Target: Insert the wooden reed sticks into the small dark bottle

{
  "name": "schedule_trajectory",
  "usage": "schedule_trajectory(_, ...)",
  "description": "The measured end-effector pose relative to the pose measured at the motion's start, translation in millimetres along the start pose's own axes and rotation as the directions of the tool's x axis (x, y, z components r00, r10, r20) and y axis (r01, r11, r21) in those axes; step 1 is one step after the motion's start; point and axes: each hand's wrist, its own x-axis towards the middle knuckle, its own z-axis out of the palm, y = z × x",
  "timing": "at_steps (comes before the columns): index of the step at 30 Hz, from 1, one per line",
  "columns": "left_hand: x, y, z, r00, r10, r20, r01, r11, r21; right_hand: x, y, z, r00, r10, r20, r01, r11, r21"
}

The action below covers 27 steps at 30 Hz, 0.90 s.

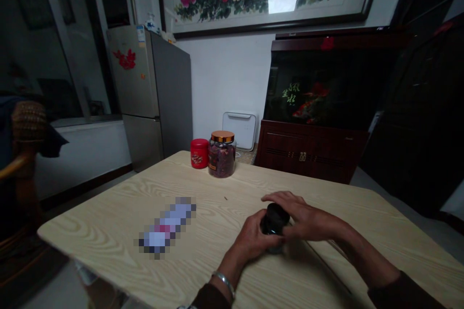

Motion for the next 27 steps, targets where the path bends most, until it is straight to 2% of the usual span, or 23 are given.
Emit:
schedule_trajectory(2, 0, 0, -0.2, 1.0, 0.007, 0.003, -0.007, 1.0, -0.004, -2, 3, -2, 0.999, -0.034, 0.04, 0.03, 0.996, 0.083)
schedule_trajectory(6, 1, -1, 0.7, 1.0, -0.004, 0.027, 0.005, 0.999, -0.044, -3, 0, 1, 0.983, 0.171, -0.062, -0.173, 0.985, -0.023)
schedule_trajectory(7, 1, -1, 0.9, 1.0, -0.009, 0.028, 0.011, 0.999, -0.048, -3, 0, 2, 0.98, 0.187, -0.073, -0.191, 0.98, -0.05)
schedule_trajectory(9, 1, -1, 0.8, 1.0, -0.009, 0.013, 0.009, 0.999, -0.032, -2, -1, 2, 0.991, 0.13, -0.039, -0.132, 0.99, -0.046)
schedule_trajectory(12, 1, -1, 0.1, 1.0, 0.019, -0.003, -0.019, 1.0, -0.008, -3, 1, -2, 0.999, -0.001, 0.036, -0.002, 0.997, 0.081)
schedule_trajectory(14, 1, 0, 0.2, 1.0, 0.024, 0.016, -0.024, 0.999, -0.031, -3, 1, -3, 0.999, 0.037, 0.011, -0.038, 0.993, 0.112)
schedule_trajectory(17, 1, 2, 1.4, 0.999, -0.007, 0.035, 0.01, 0.998, -0.066, 0, 0, 2, 0.985, 0.157, -0.068, -0.156, 0.988, 0.02)
schedule_trajectory(20, 0, 3, 1.6, 0.999, -0.028, 0.019, 0.028, 0.999, -0.045, 4, 3, 5, 0.985, 0.129, -0.118, -0.134, 0.99, -0.037)
schedule_trajectory(21, 0, 4, 1.1, 1.0, -0.026, 0.015, 0.027, 0.999, -0.029, 4, 6, 4, 0.986, 0.091, -0.14, -0.092, 0.996, -0.004)
schedule_trajectory(23, -1, 6, -0.6, 1.0, -0.022, 0.009, 0.022, 1.0, 0.016, 1, 13, -1, 0.979, 0.039, -0.2, -0.004, 0.985, 0.17)
schedule_trajectory(25, -1, 7, -2.5, 1.0, -0.021, -0.001, 0.021, 0.998, 0.061, -8, 20, -5, 0.962, 0.064, -0.264, 0.055, 0.905, 0.421)
schedule_trajectory(27, -2, 8, -3.7, 1.0, -0.016, -0.006, 0.017, 0.996, 0.087, -22, 28, -3, 0.942, 0.148, -0.3, 0.075, 0.781, 0.62)
